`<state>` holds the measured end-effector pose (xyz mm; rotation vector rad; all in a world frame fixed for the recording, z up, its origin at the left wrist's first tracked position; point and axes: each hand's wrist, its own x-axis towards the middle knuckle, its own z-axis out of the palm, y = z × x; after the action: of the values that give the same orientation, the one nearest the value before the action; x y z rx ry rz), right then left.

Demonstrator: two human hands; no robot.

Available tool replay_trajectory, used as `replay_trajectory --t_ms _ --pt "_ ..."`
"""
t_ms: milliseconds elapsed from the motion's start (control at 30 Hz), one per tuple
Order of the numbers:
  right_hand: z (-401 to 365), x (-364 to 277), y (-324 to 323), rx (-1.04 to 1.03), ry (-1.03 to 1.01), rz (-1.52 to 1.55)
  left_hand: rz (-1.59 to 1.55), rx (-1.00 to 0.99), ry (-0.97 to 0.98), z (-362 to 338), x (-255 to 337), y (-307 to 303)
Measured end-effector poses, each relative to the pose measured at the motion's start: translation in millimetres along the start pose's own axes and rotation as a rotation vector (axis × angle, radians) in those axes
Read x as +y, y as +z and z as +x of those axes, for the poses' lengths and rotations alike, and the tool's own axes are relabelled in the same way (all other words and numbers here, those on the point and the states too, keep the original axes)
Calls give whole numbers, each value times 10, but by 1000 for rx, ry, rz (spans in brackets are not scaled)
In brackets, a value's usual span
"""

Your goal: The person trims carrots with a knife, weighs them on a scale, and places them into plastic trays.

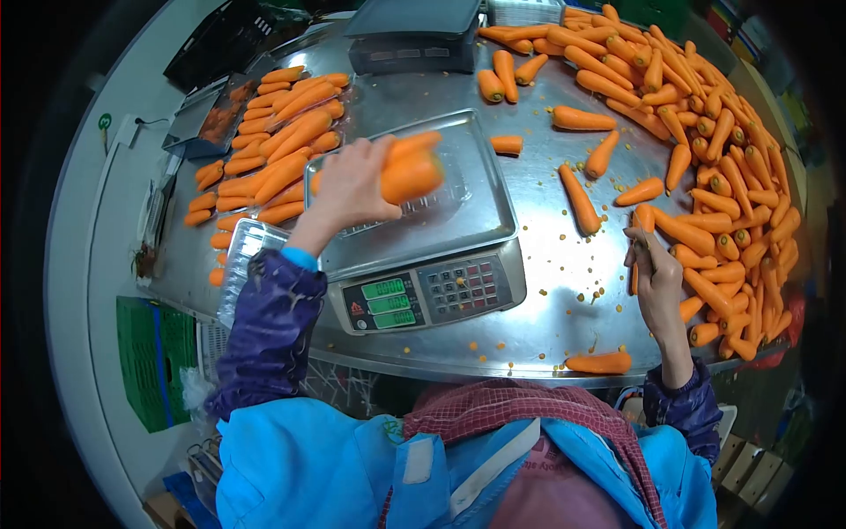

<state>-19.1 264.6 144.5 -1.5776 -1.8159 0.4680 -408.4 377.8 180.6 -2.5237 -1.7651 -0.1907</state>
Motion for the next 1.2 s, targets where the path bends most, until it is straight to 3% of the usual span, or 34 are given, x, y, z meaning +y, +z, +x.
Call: replay_trajectory --t_ms 67,200,333,433,500,533,633,667,733,867,1000,1067,1133,1200 --pt "11 -42 28 1 -40 -10 -12 -187 31 22 0 151" --pt "46 -143 75 -37 -43 -8 -101 -294 -9 24 -136 307" --pt "92 -210 177 -52 0 84 -248 -205 39 -70 -574 268" --pt "184 -263 279 -79 -58 103 -299 -39 -55 -313 -874 98" --pt "271 -348 335 -139 -8 116 -372 -107 -297 -578 -960 41" --pt "326 -387 370 -190 47 129 -374 -105 -309 -684 -1001 68" --pt "554 -440 578 -253 46 256 -802 -211 -549 -917 -1047 227" --pt "646 -500 645 -260 35 257 -803 -202 -559 -948 -1039 281" --pt "876 -652 794 -375 110 225 -1082 -361 -660 -926 -949 308" --pt "1313 -614 1318 -416 42 60 -1201 -320 -665 -882 -854 542" --pt "1542 -715 1670 -574 171 83 -1265 -185 -670 -835 -877 696" --pt "1620 -703 1762 -547 134 58 -1273 -165 -657 -801 -926 706" --pt "1664 -811 1752 -650 294 175 -1213 -221 -628 -752 -1002 644" --pt "1787 -955 1760 -634 276 203 -1226 -209 -595 -670 -1171 565"
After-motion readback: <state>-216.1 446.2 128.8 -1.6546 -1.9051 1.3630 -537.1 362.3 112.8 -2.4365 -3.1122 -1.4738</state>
